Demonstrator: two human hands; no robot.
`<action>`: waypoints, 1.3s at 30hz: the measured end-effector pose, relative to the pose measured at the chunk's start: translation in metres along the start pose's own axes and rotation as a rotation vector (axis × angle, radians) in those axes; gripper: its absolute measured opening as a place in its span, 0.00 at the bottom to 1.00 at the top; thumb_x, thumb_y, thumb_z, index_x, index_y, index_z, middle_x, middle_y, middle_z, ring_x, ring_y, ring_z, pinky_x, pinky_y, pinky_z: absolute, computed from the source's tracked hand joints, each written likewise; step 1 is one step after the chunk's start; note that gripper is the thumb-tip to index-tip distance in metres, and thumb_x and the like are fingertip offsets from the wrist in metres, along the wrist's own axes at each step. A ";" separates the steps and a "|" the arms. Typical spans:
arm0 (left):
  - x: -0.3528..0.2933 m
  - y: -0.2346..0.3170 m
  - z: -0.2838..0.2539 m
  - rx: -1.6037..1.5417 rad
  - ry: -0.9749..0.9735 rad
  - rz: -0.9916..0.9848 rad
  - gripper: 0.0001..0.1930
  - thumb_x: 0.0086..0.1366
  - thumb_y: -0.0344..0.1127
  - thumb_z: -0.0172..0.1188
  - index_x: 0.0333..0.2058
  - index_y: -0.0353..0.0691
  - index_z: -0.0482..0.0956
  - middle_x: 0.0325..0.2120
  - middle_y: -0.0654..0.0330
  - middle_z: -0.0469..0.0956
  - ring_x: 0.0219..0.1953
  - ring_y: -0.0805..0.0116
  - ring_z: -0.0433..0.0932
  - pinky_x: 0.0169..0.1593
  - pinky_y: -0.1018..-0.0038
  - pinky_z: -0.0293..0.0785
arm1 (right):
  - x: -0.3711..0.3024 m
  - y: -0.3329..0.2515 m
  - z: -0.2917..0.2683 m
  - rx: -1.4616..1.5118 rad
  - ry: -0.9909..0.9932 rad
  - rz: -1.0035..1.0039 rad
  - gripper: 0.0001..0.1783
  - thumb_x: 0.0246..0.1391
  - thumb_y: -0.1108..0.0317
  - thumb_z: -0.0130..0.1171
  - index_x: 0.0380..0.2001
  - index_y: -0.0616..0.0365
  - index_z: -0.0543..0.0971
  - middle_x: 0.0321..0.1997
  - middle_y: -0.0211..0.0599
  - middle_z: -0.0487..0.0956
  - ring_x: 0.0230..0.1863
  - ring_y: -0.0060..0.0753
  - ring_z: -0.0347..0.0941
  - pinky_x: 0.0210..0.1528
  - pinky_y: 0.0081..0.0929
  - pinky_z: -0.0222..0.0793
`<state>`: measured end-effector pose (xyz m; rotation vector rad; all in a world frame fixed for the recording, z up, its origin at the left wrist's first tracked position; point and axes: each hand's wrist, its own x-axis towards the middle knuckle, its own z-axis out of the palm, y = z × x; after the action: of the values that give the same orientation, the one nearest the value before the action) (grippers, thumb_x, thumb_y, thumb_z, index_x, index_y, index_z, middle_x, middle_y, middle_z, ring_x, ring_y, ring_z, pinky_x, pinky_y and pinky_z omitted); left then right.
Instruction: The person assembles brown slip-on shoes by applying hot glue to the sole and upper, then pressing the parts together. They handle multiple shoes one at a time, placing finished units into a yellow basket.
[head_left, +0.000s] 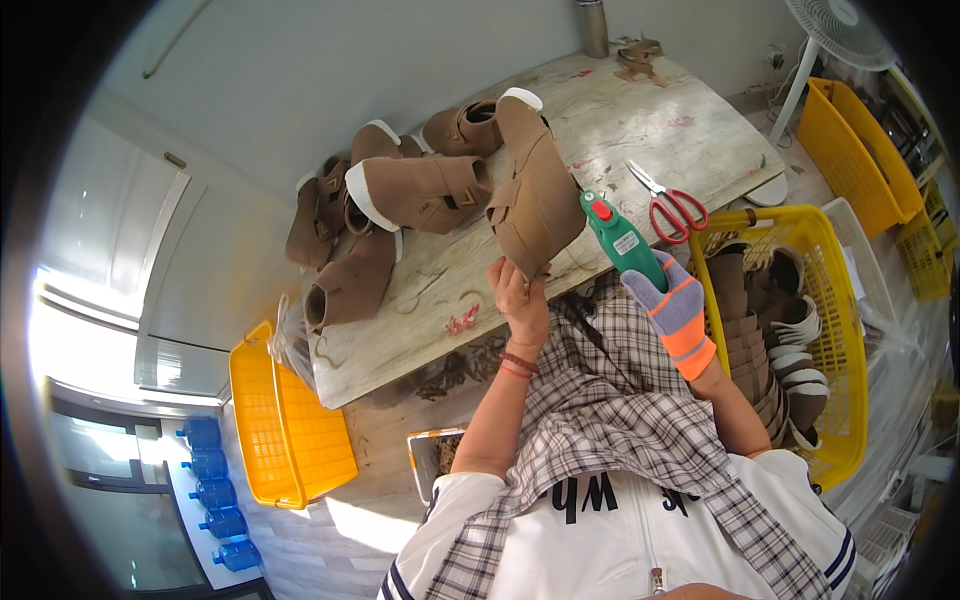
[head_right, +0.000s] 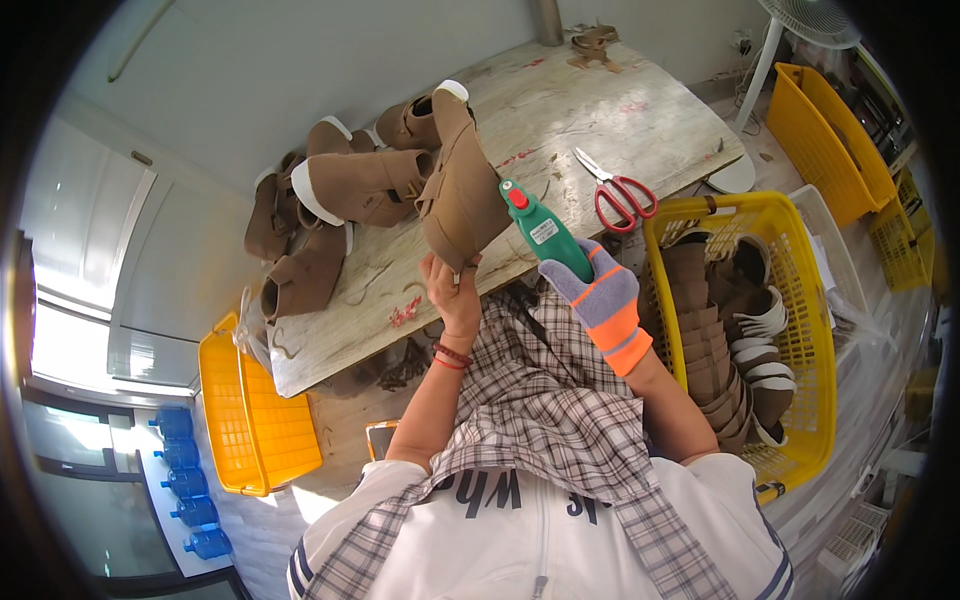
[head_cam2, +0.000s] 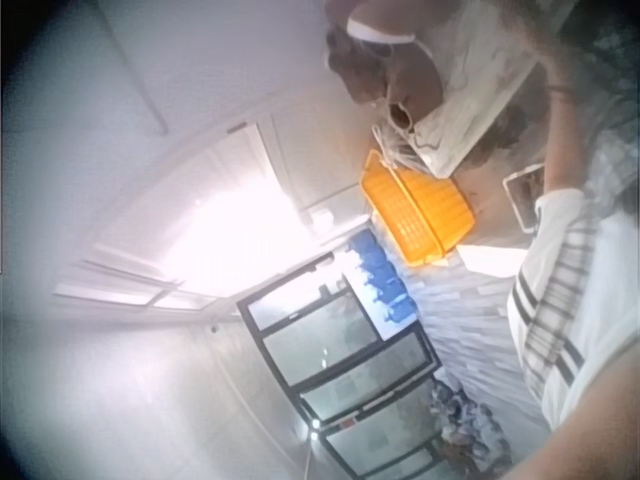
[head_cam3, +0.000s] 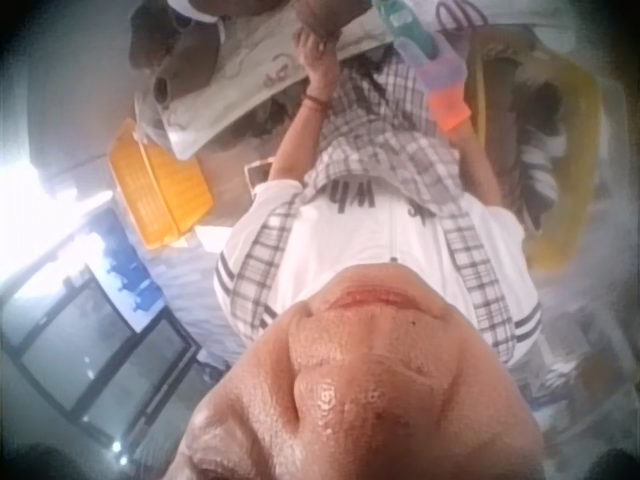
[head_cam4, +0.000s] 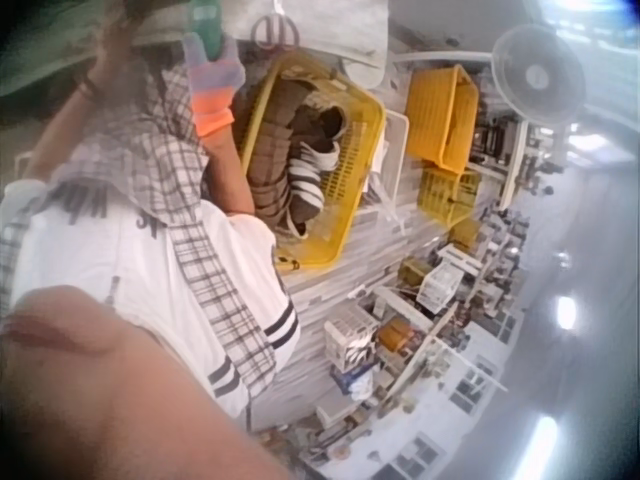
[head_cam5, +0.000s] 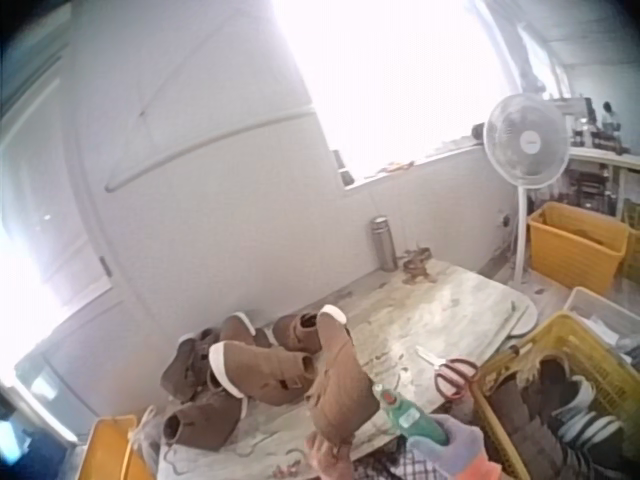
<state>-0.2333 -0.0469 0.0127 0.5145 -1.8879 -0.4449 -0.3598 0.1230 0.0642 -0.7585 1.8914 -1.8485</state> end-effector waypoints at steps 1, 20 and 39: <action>0.001 0.001 0.000 0.040 0.017 0.040 0.11 0.49 0.19 0.61 0.33 0.35 0.78 0.38 0.56 0.78 0.44 0.52 0.69 0.47 0.62 0.67 | 0.001 0.000 0.000 0.031 -0.006 0.022 0.24 0.48 0.57 0.69 0.42 0.63 0.78 0.24 0.27 0.77 0.22 0.12 0.68 0.23 0.15 0.64; -0.016 -0.010 -0.010 0.224 -0.023 0.248 0.12 0.49 0.18 0.60 0.35 0.34 0.77 0.44 0.54 0.76 0.45 0.49 0.69 0.48 0.59 0.67 | 0.018 -0.027 -0.006 0.180 -0.085 0.075 0.20 0.51 0.56 0.67 0.36 0.63 0.78 0.21 0.26 0.75 0.18 0.13 0.68 0.21 0.14 0.62; 0.055 0.010 -0.059 -0.921 0.213 -0.917 0.12 0.63 0.41 0.61 0.33 0.37 0.78 0.23 0.63 0.76 0.20 0.75 0.67 0.24 0.79 0.62 | 0.032 0.042 -0.028 -0.035 0.008 0.096 0.19 0.52 0.58 0.66 0.41 0.60 0.77 0.24 0.23 0.74 0.21 0.12 0.66 0.23 0.15 0.62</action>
<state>-0.1974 -0.0725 0.0814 0.7145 -0.9654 -1.6693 -0.4068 0.1241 0.0269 -0.6602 1.9349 -1.7676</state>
